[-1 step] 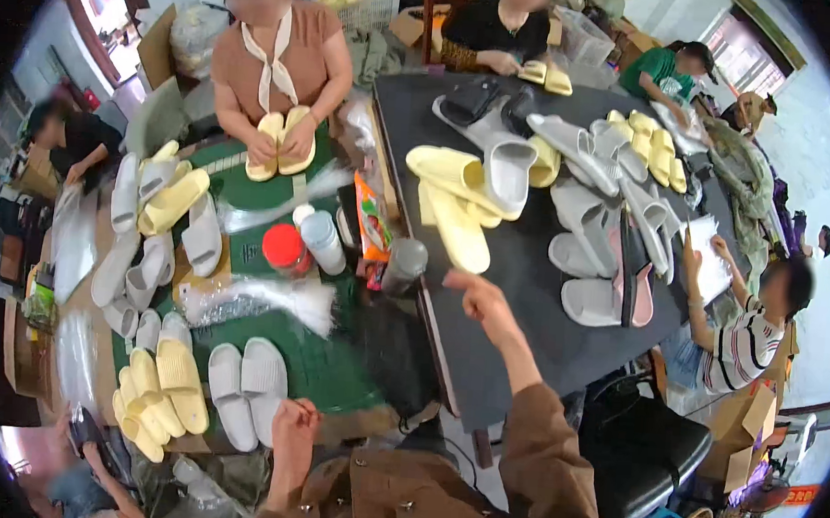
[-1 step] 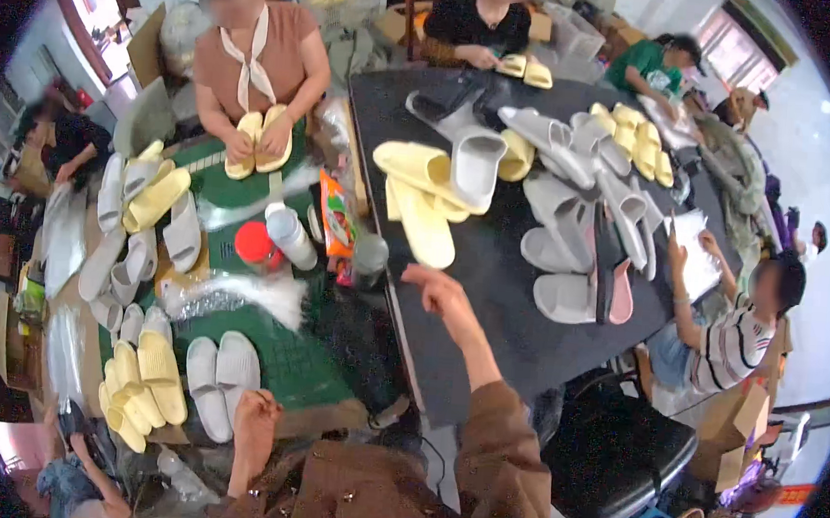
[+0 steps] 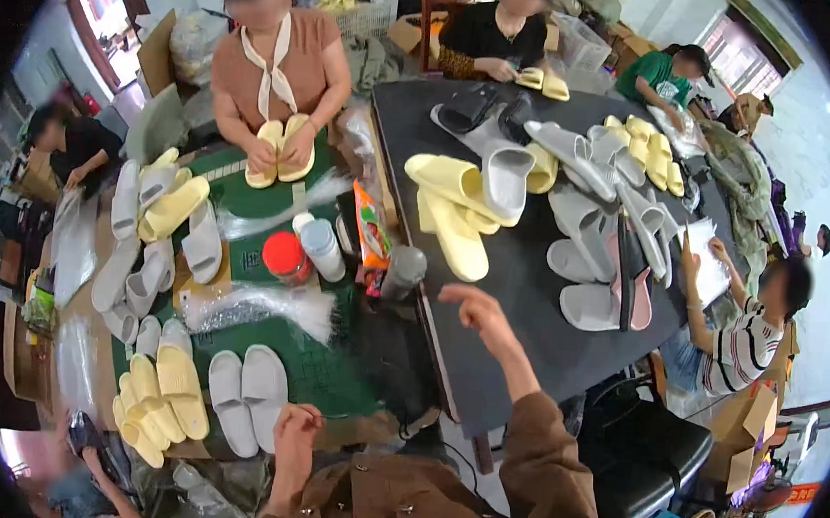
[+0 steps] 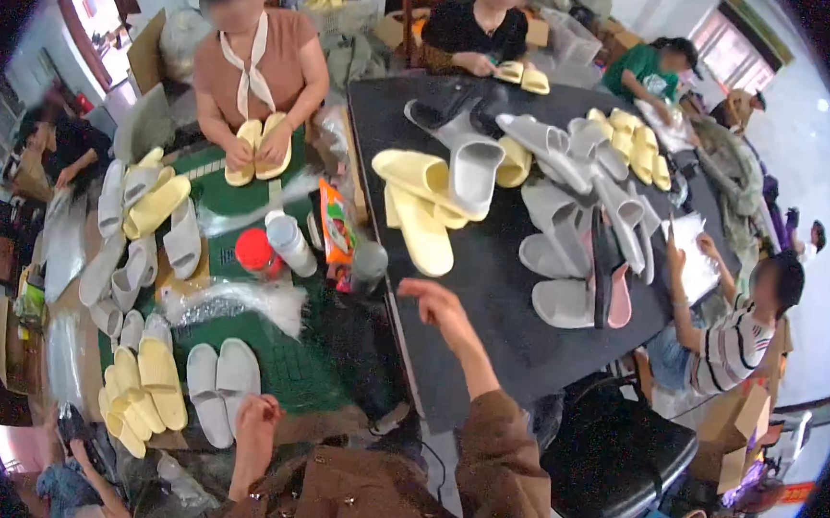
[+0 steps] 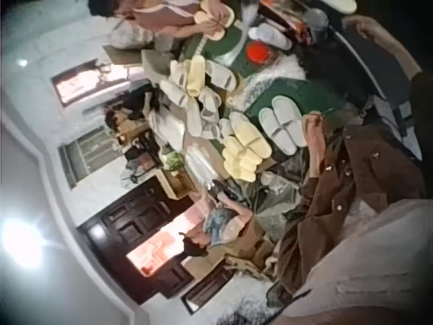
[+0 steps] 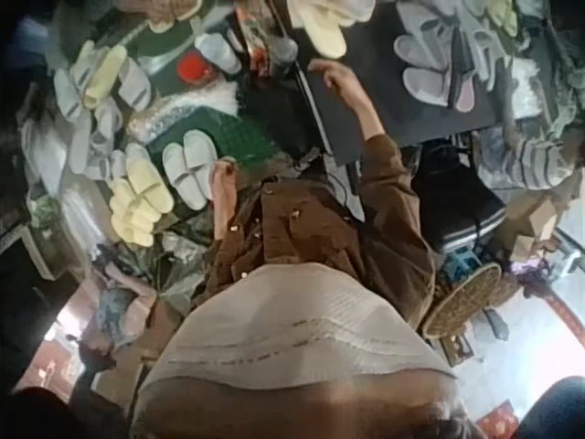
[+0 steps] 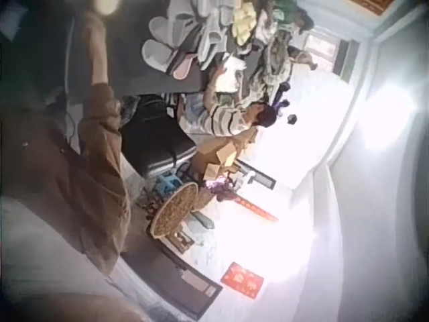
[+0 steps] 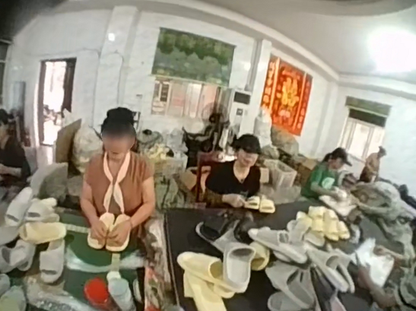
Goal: The person assembles plastic slippers by hand at a workbench. They pick up pairs of slipper soles and straps, insert the straps into the soles, and place the finished pairs on the table. The person handles multiple colors including yellow, white, black, and pink.
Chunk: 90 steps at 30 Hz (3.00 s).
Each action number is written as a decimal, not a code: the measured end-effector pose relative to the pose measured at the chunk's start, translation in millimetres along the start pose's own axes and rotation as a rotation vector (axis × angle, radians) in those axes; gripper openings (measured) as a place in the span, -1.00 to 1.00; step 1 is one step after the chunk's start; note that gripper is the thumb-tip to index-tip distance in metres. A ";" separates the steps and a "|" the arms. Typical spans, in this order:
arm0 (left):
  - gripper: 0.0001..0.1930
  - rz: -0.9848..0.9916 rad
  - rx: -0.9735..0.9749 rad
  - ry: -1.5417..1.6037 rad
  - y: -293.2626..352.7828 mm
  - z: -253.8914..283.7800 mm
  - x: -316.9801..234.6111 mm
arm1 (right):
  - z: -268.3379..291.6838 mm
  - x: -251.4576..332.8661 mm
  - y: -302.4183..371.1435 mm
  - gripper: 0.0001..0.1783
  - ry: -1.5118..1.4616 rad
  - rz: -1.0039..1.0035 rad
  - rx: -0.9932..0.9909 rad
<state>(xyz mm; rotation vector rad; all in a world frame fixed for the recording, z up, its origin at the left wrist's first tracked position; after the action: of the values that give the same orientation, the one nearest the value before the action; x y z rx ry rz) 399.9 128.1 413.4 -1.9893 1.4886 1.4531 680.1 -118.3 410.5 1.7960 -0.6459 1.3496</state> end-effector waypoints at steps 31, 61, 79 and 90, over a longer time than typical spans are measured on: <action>-0.83 0.632 0.225 -0.221 28.7 8.0 138.0 | -184.3 -55.7 104.1 -0.74 -0.886 -0.135 0.135; -0.77 0.516 0.105 -0.133 23.0 51.5 136.6 | -105.3 -94.0 121.6 -0.71 -0.146 -0.180 -0.186; -0.80 0.415 0.122 -0.116 7.3 47.8 114.3 | -134.3 -88.3 120.9 -0.70 -0.164 -0.195 -0.013; -0.76 0.407 0.110 -0.164 6.5 34.0 93.1 | -126.5 -94.1 124.6 -0.71 -0.183 -0.197 -0.062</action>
<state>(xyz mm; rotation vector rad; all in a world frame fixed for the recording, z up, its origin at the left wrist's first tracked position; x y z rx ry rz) 373.2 95.6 323.4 -1.5209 1.9277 1.5966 484.8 -89.8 372.7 1.8934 -0.5832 1.0328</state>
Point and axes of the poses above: each hand's wrist, its own y-axis away from the middle knuckle, its own z-axis out of the back of the hand, x = y × z, the point moved 7 cm from there along -y, towards the middle knuckle, and after that the axes turned 2 degrees about -z, right-handed, at the moved point
